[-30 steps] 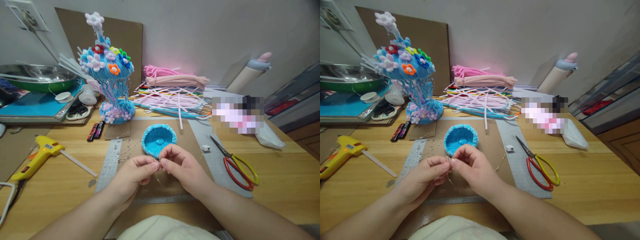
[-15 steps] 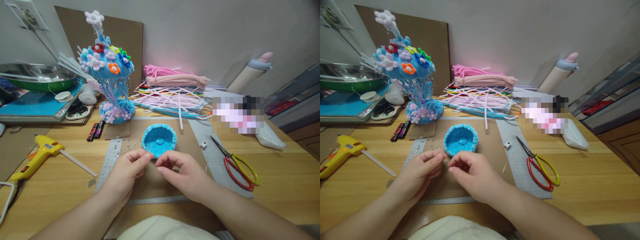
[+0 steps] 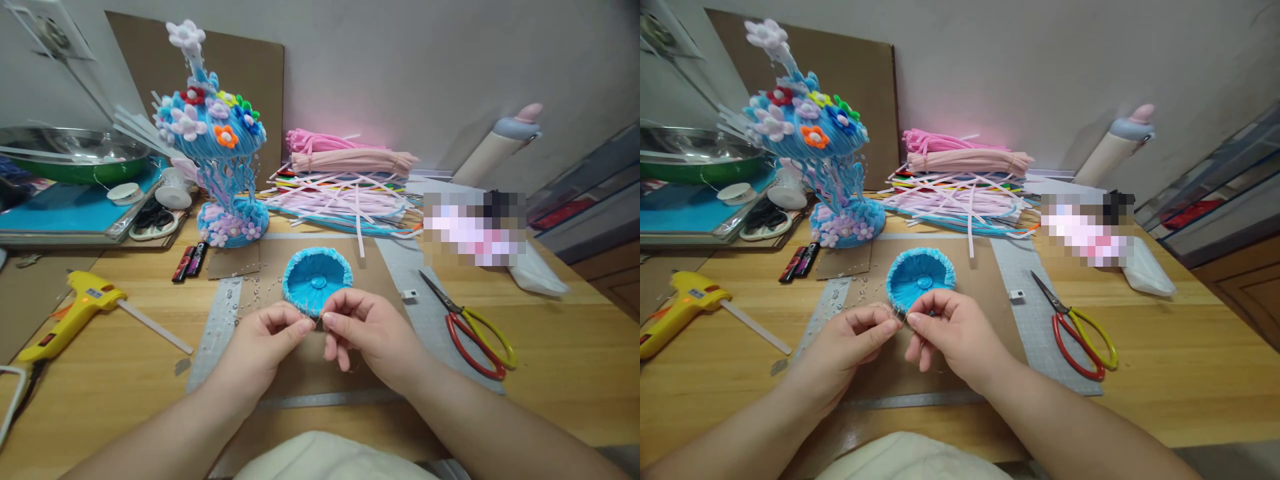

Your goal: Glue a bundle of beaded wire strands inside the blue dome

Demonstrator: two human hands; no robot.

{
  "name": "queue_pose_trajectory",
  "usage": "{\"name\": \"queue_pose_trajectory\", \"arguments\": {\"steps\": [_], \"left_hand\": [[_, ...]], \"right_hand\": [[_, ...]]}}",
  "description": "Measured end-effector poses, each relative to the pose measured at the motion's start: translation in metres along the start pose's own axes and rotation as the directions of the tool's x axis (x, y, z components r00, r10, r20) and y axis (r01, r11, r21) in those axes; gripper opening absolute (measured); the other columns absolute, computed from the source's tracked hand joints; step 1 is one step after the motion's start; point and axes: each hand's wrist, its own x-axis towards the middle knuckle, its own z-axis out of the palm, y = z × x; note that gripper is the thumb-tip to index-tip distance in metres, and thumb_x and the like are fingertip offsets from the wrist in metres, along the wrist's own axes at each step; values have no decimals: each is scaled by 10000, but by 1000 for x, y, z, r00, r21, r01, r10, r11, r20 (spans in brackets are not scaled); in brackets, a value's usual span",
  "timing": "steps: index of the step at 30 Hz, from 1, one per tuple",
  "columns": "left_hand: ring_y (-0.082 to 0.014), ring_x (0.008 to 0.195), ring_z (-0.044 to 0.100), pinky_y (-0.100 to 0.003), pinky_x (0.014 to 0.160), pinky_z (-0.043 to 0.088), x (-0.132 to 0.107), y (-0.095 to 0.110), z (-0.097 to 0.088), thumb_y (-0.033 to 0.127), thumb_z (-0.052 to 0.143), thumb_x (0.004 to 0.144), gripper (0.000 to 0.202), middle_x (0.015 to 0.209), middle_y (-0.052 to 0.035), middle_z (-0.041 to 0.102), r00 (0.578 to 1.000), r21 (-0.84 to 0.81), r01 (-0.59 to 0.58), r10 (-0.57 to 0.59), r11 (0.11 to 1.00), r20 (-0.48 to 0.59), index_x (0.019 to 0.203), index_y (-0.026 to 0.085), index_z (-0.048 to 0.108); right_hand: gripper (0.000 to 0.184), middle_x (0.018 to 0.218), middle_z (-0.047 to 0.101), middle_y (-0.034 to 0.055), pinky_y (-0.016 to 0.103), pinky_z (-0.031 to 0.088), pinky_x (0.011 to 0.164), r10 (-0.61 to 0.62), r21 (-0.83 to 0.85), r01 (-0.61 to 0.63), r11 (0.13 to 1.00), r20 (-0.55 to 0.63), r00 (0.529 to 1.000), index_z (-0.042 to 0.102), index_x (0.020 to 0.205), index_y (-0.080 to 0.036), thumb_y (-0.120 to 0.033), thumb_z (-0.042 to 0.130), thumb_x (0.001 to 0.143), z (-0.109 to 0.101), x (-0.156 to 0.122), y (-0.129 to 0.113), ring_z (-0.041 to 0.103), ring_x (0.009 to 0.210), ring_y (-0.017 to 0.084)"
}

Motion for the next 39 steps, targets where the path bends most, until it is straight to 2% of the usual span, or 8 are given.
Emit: {"name": "queue_pose_trajectory", "arguments": {"steps": [4,8,11,17,23,28,35,39], "left_hand": [[-89,561,343,-236,513,241,-1,-1,2,369,702,721,290,621,27,479,999,29,-25,24,999,32,580,152,571],[-69,505,256,-240,470,150,-2,-4,2,397,702,724,295,605,40,446,997,-43,58,-56,997,59,641,146,573],[-64,488,193,-249,469,96,-1,-4,0,413,688,746,311,561,55,385,989,-126,109,-94,986,115,663,141,559],[-72,488,122,-238,455,95,1,-3,-1,362,664,787,284,510,72,288,966,-261,168,-106,951,236,648,131,577],[-69,501,155,-233,465,102,-1,-2,-1,353,665,788,267,553,49,353,961,-269,188,-121,945,249,674,123,592],[-60,508,197,-244,476,96,-1,-3,0,358,667,787,270,633,14,474,960,-250,172,-105,953,260,686,118,592],[-60,502,195,-254,480,83,-2,-4,0,367,692,764,275,615,27,470,967,-230,160,-106,960,230,683,128,583],[-57,495,212,-254,475,89,-2,-2,1,368,693,762,278,630,11,524,968,-233,150,-95,961,232,667,129,588]], "right_hand": [[240,573,688,36,134,506,461,37,191,-39,981,13,999,558,794,-129,-296,728,776,2,1,1,634,469,89],[216,664,715,50,118,546,518,90,327,-100,940,44,995,590,849,-113,-222,754,759,2,1,-2,689,573,102],[228,738,725,56,141,579,596,101,374,-127,919,88,991,610,934,-112,-176,751,767,-2,1,-2,715,674,124],[180,738,719,37,120,577,584,119,452,-198,870,197,973,636,935,-122,-148,737,788,-6,2,0,714,656,111],[117,745,718,38,112,578,589,115,482,-229,846,254,960,670,916,-105,-148,712,816,-5,2,2,717,677,108],[166,688,724,53,108,564,560,128,478,-202,855,181,975,657,851,-113,-201,769,764,-1,2,3,700,604,98],[202,616,698,31,107,543,504,113,481,-153,863,111,987,663,804,-113,-239,801,726,2,4,8,664,535,83],[215,579,668,4,99,502,450,102,468,-122,875,67,993,675,782,-118,-250,821,695,3,5,11,610,473,60]]}}
